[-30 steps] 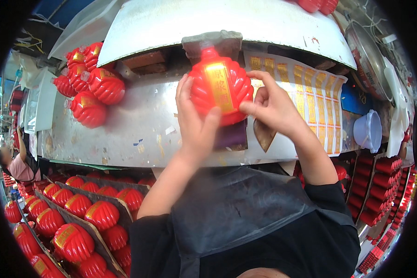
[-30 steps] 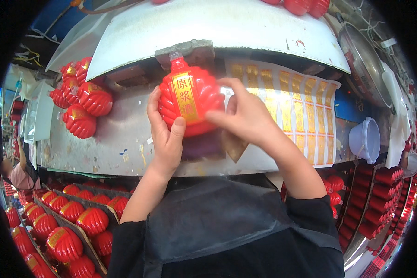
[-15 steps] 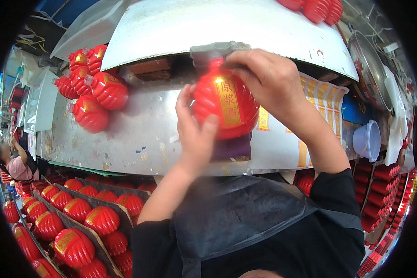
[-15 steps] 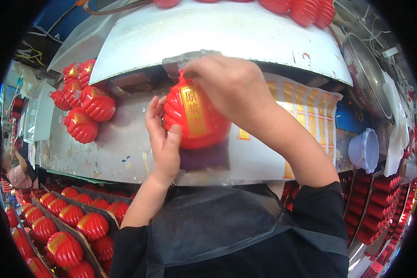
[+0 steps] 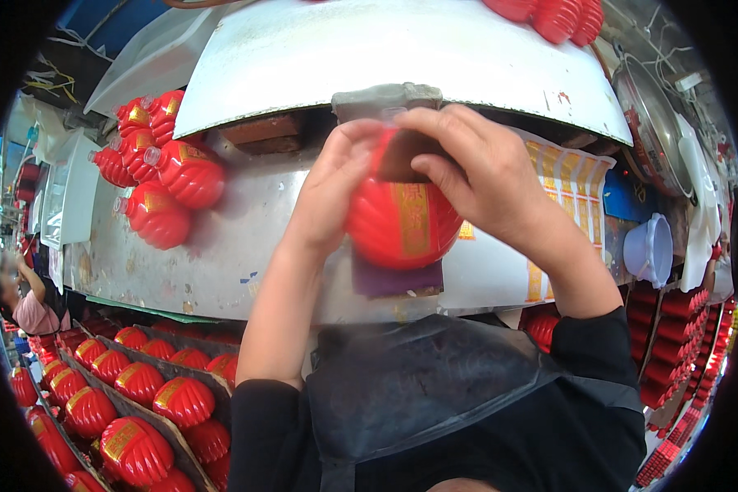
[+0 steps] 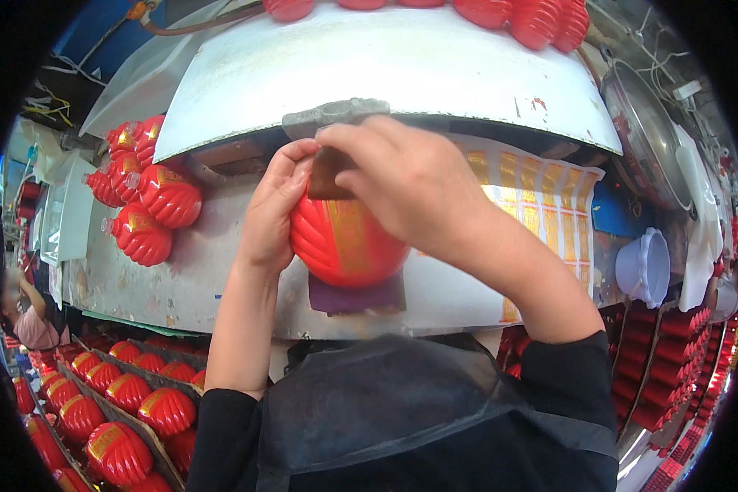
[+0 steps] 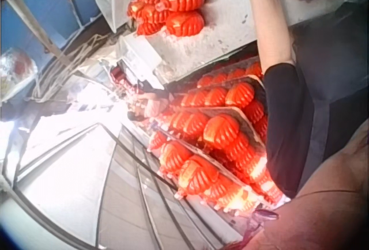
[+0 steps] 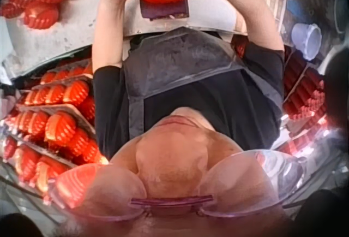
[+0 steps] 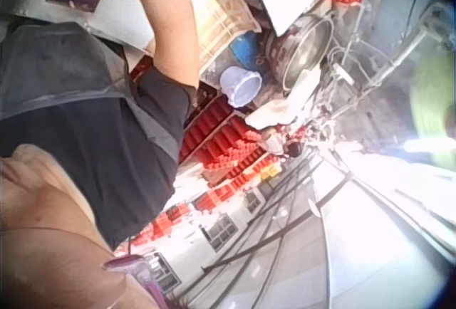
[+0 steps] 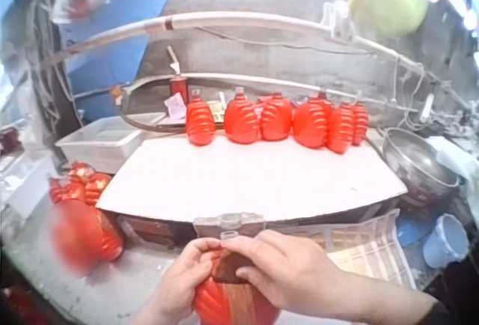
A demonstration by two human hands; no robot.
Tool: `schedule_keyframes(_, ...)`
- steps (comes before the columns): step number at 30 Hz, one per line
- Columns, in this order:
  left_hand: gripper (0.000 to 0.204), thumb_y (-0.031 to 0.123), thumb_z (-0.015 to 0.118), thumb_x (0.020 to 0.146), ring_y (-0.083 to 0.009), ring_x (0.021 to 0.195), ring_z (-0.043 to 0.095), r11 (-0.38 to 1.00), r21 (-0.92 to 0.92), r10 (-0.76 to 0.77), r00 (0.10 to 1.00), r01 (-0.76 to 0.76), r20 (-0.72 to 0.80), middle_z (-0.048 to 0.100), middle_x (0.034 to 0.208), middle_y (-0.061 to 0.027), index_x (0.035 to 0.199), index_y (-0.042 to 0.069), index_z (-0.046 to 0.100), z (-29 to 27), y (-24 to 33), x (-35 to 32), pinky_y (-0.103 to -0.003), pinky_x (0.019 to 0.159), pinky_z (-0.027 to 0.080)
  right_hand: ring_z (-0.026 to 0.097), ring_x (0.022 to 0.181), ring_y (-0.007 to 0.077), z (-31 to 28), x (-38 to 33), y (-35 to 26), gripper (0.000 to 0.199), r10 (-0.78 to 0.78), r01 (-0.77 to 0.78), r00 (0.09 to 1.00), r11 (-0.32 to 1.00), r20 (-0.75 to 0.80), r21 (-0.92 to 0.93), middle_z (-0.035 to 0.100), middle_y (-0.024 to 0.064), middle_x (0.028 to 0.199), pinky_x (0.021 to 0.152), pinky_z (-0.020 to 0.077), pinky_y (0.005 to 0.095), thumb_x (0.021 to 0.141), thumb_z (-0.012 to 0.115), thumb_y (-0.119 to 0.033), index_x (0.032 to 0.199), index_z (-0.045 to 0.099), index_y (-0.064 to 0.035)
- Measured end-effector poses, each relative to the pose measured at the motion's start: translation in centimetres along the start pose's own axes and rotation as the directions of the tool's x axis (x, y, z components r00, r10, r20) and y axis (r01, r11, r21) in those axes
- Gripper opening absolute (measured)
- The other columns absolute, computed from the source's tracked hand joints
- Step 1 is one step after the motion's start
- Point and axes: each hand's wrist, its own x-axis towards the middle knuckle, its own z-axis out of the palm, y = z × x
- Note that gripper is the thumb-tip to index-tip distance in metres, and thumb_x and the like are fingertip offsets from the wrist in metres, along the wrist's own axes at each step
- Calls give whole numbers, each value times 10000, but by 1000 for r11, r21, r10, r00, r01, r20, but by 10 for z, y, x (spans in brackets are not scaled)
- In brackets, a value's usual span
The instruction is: The person repeatedly picks up red ribbed plastic containers, applies gold labels to their sides, and places them on a metal work surface. The person handles the containers one at a time, smoothing the labels before setting them down.
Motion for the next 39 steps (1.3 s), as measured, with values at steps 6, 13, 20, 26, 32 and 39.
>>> schedule_keyframes(6, 484, 130, 536, 1054, -222, 1379, 515, 999, -53, 20, 995, -15, 97, 544, 1472, -148, 1513, 32, 418, 8, 9, -21, -366, 1161, 418, 705, 842, 288, -19, 8, -7, 415, 2, -3, 1000, 997, 17, 81, 704, 126, 980, 745, 570, 355, 887, 745, -7, 1295, 675, -46)
schedule_keyframes(13, 547, 115, 503, 1037, -265, 1361, 563, 1000, -14, 27, 997, -26, 77, 567, 1484, -191, 1553, 2, 362, 17, 13, -24, -388, 1164, 431, 702, 820, 292, -29, -6, -20, 437, 36, -39, 998, 998, 58, 58, 706, 134, 969, 709, 559, 360, 877, 757, -8, 1306, 680, -46)
schedule_keyframes(20, 556, 88, 497, 1022, -233, 1363, 541, 1000, -17, 5, 995, -4, 98, 554, 1489, -169, 1566, 42, 390, 17, 19, -25, -375, 1164, 424, 703, 767, 280, -23, -5, -23, 446, -56, 55, 998, 997, -27, -46, 719, 129, 941, 668, 561, 360, 843, 784, 5, 1278, 699, -47)
schedule_keyframes(26, 789, 142, 729, 910, -265, 1383, 546, 947, 308, 64, 995, -85, 77, 566, 1492, -179, 1596, 54, 348, 24, 21, -28, -392, 1166, 435, 732, 802, 280, -30, -8, -16, 432, -29, 31, 998, 999, -47, 35, 754, 130, 973, 685, 571, 345, 830, 795, 10, 1253, 721, -43)
schedule_keyframes(32, 966, 163, 885, 724, -257, 1304, 620, 769, 620, 162, 986, -154, 43, 632, 1408, -180, 1563, 57, 417, 36, 21, -27, -371, 1100, 497, 709, 761, 277, -23, -2, -16, 424, -33, 33, 999, 999, -18, 34, 721, 119, 923, 653, 560, 356, 839, 797, -32, 1254, 718, -54)
schedule_keyframes(39, 607, 93, 809, 828, -189, 1221, 647, 884, 467, 90, 981, 0, -171, 691, 1303, -123, 1390, -9, 600, 49, 23, -17, -331, 1053, 517, 741, 827, 270, -15, -9, -2, 404, -39, 39, 996, 999, -86, -2, 746, 119, 977, 715, 597, 337, 819, 797, 31, 1210, 723, -35)
